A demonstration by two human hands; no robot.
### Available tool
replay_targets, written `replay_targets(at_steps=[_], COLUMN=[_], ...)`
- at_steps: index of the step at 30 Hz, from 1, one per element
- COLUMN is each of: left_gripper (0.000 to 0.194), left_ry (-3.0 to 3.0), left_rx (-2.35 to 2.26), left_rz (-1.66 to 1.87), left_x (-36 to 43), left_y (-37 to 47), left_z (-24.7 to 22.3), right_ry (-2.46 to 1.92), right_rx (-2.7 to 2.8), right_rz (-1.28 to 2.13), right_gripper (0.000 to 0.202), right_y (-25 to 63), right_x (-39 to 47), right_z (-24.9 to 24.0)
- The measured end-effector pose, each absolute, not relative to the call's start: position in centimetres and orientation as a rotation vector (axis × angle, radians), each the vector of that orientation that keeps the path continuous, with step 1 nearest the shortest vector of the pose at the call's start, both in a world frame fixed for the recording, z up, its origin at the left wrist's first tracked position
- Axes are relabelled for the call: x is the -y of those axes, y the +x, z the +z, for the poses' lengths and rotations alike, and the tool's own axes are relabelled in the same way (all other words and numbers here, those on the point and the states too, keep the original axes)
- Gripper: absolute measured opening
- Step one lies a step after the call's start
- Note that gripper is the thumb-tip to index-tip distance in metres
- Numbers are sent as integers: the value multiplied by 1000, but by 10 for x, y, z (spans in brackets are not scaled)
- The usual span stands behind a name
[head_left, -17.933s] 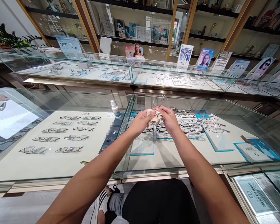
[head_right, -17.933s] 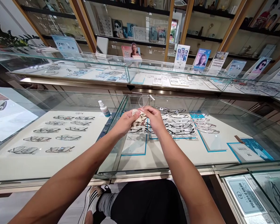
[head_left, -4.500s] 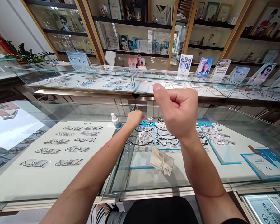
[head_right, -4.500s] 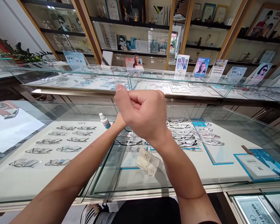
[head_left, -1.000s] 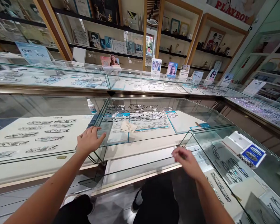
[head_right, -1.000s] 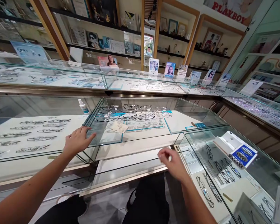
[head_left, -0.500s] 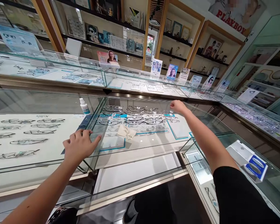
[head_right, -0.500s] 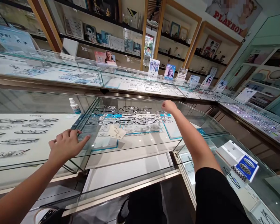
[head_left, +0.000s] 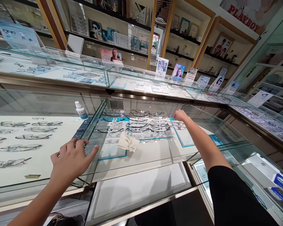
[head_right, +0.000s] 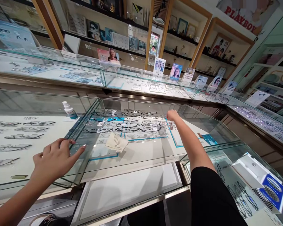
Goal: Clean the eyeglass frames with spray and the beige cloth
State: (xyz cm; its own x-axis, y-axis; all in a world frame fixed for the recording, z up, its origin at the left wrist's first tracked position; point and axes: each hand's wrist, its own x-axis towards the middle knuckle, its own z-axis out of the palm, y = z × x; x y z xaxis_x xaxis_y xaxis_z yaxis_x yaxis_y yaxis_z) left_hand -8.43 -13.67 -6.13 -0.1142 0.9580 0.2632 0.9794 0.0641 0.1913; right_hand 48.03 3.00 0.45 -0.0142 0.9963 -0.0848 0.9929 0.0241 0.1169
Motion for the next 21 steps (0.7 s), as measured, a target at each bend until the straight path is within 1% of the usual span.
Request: replay_targets(at_steps=[8,11,15,18,19,21], left_gripper=[68,67,64,61,61,60], left_ry=[-2038,-2050,-2058,-2073,-2073,-2075], left_rx=[2254,2269,2279,2265,2257,2244], left_rz=[-488,-487,-473,-477,-482,-492], left_x=[136,136,136,137,137,138], left_y=[-85,-85,-83,-82,-81,-81], left_z=[-61,-60,-58,-58,-57,-55], right_ry=[2189,2238,2204,2050,1956,1650], right_rx=[-2170,-2205,-2359,-2538,-2613,-2808], right_rz=[143,176,183,96,24,-235], right_gripper=[12,9,10,10,9,7], right_y=[477,473,461,438,427,403], right_x=[-11,7,45,90,109,147], right_z=[14,33,73,98,103,108])
